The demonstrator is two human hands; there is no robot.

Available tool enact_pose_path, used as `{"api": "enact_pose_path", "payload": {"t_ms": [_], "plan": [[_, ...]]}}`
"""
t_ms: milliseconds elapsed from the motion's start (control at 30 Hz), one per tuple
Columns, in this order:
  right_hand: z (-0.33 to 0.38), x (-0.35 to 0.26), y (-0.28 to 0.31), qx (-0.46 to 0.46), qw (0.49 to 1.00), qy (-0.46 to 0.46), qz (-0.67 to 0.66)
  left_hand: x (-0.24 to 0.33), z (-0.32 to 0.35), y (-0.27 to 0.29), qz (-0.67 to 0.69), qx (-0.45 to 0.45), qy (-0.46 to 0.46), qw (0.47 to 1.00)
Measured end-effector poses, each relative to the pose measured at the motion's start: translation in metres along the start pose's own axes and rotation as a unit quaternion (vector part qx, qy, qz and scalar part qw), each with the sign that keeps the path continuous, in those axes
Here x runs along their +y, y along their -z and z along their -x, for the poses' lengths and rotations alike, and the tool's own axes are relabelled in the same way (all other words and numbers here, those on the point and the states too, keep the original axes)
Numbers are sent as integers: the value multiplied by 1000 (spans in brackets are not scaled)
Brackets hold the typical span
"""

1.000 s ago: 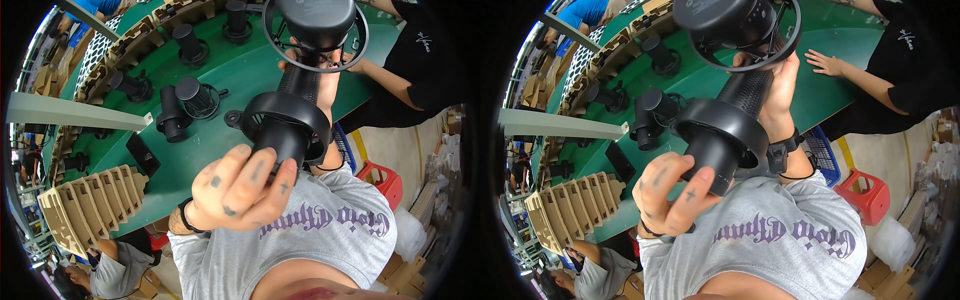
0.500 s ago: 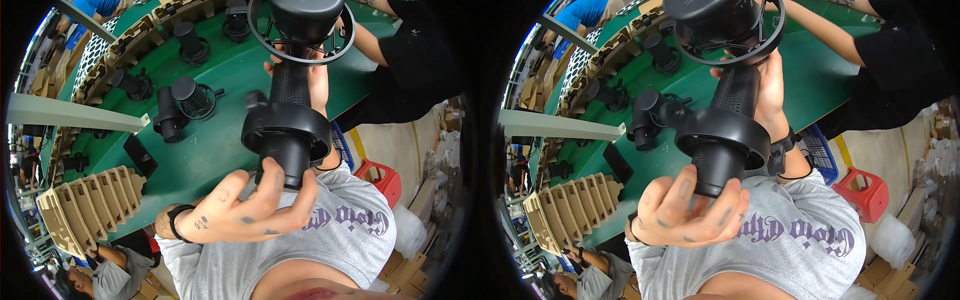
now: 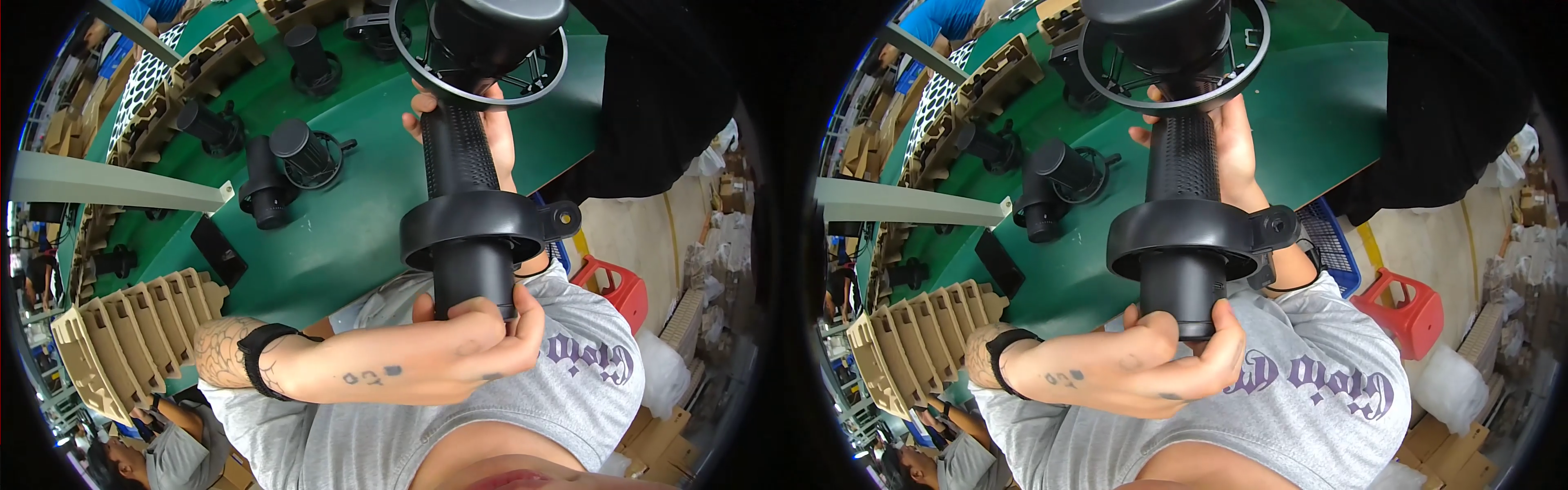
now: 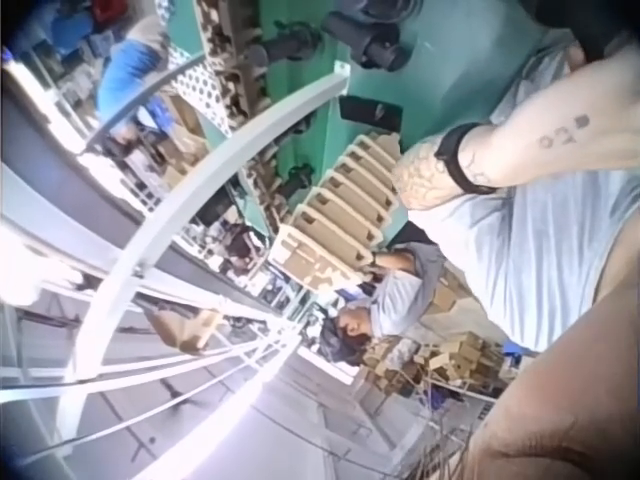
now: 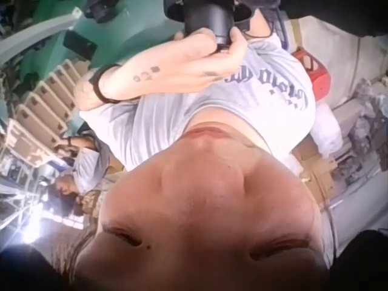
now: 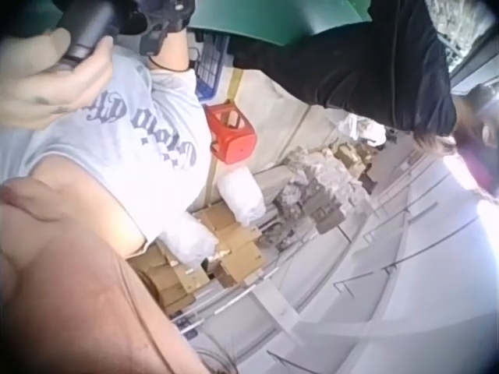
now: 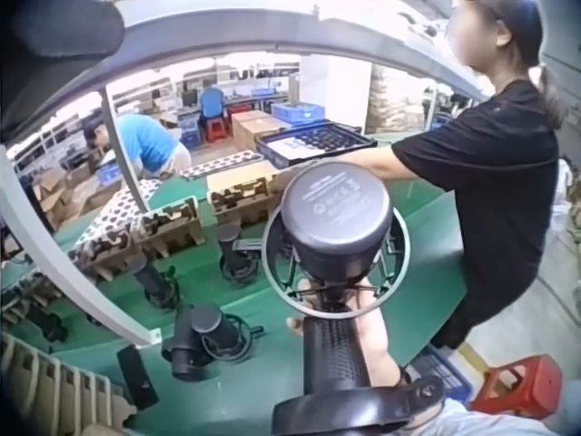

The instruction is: The person picks up a microphone and a shock mount, fits the microphone into the mount, and rotates the dial on the microphone base. They repeat this assembly process with several more units before placing them into cardboard trays.

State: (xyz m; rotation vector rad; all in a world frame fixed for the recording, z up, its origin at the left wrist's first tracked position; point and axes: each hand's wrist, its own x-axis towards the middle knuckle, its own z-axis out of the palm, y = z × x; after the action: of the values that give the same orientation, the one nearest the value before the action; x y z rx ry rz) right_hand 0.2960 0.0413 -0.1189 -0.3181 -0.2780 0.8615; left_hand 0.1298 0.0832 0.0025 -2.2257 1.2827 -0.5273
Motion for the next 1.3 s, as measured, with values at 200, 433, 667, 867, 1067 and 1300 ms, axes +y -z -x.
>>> {"api": "enact_pose_path", "payload": {"t_ms": [200, 433, 667, 867, 1067, 1300], "plan": [[-6, 3, 9, -24, 995, -37, -85, -9, 9, 5, 22, 13, 12, 1000], [-36, -11, 17, -156, 983, -25, -92, 0, -4, -10, 44, -44, -84, 995], [-46, -55, -8, -202, 917, 163, 302, 51, 11, -85, 2, -60, 27, 998], [-59, -59, -46, -352, 842, 261, 316, 48, 14, -105, 58, 4, 109, 992], [-47, -61, -55, -273, 829, 218, 437, 57, 17, -121, 132, 6, 170, 977], [-43, -71, -33, -280, 693, 314, 586, 46, 18, -139, 256, -13, 224, 940]]}}
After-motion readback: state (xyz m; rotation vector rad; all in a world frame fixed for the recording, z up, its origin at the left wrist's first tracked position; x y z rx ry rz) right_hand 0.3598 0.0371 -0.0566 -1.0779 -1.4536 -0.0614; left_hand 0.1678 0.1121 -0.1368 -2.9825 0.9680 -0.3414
